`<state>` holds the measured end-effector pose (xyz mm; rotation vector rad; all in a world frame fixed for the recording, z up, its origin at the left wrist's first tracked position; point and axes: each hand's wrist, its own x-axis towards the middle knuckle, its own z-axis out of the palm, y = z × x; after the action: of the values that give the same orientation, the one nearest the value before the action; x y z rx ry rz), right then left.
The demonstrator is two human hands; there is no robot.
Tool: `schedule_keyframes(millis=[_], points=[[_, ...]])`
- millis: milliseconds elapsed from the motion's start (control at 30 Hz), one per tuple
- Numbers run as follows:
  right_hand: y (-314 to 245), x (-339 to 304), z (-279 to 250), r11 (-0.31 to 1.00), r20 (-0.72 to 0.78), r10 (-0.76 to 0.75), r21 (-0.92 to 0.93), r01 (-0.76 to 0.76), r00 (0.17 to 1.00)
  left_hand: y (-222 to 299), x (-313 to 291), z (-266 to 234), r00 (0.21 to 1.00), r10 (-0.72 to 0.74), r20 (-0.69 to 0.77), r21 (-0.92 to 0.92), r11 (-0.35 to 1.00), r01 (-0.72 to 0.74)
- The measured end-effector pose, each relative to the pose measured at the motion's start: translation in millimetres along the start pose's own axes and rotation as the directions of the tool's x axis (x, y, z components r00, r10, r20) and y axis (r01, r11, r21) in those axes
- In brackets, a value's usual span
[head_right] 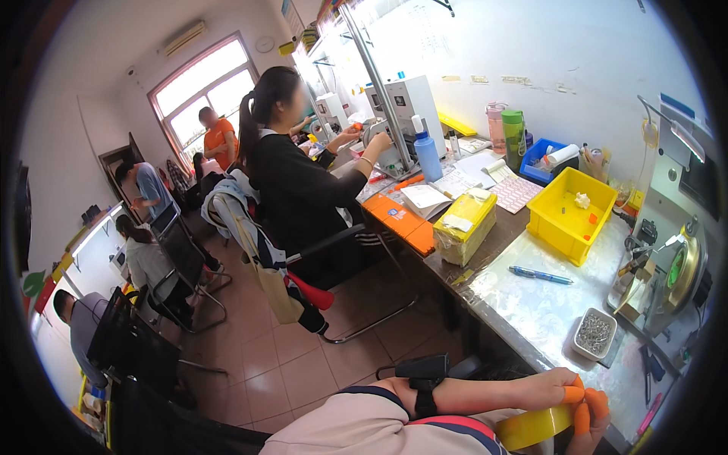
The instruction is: Assembling small metal components using a feeding machine and pliers.
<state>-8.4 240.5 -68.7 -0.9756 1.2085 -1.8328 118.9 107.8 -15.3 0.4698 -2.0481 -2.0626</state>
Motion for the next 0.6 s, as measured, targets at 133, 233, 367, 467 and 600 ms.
schedule_keyframes(millis=[133, 233, 367, 467, 600], points=[[2.6, -0.2, -5.7, 0.998, -0.008, 0.062, -0.010, -0.062, 0.998, -9.3, 4.1, -1.5, 0.997, 0.056, 0.044, -0.009, 0.998, -0.056], [-5.8, 2.8, 0.0, 0.997, 0.058, 0.042, -0.065, -0.038, 0.997, -9.7, 3.9, -2.3, 0.992, 0.077, 0.095, -0.066, 0.995, -0.071], [-12.8, 4.3, 11.6, 0.966, 0.061, -0.054, -0.251, 0.068, 0.997, -9.4, 4.5, -2.0, 0.995, 0.065, 0.073, -0.166, 0.985, -0.052], [-21.6, 6.7, 12.6, 0.950, 0.161, -0.016, -0.306, 0.065, 0.987, -3.7, 1.0, -5.3, 0.995, 0.026, 0.098, -0.167, 0.986, -0.010], [-13.5, 8.7, 3.2, 0.942, 0.153, -0.028, -0.326, 0.078, 0.988, -6.6, 0.5, -6.5, 0.997, 0.007, 0.083, -0.145, 0.989, 0.005]])
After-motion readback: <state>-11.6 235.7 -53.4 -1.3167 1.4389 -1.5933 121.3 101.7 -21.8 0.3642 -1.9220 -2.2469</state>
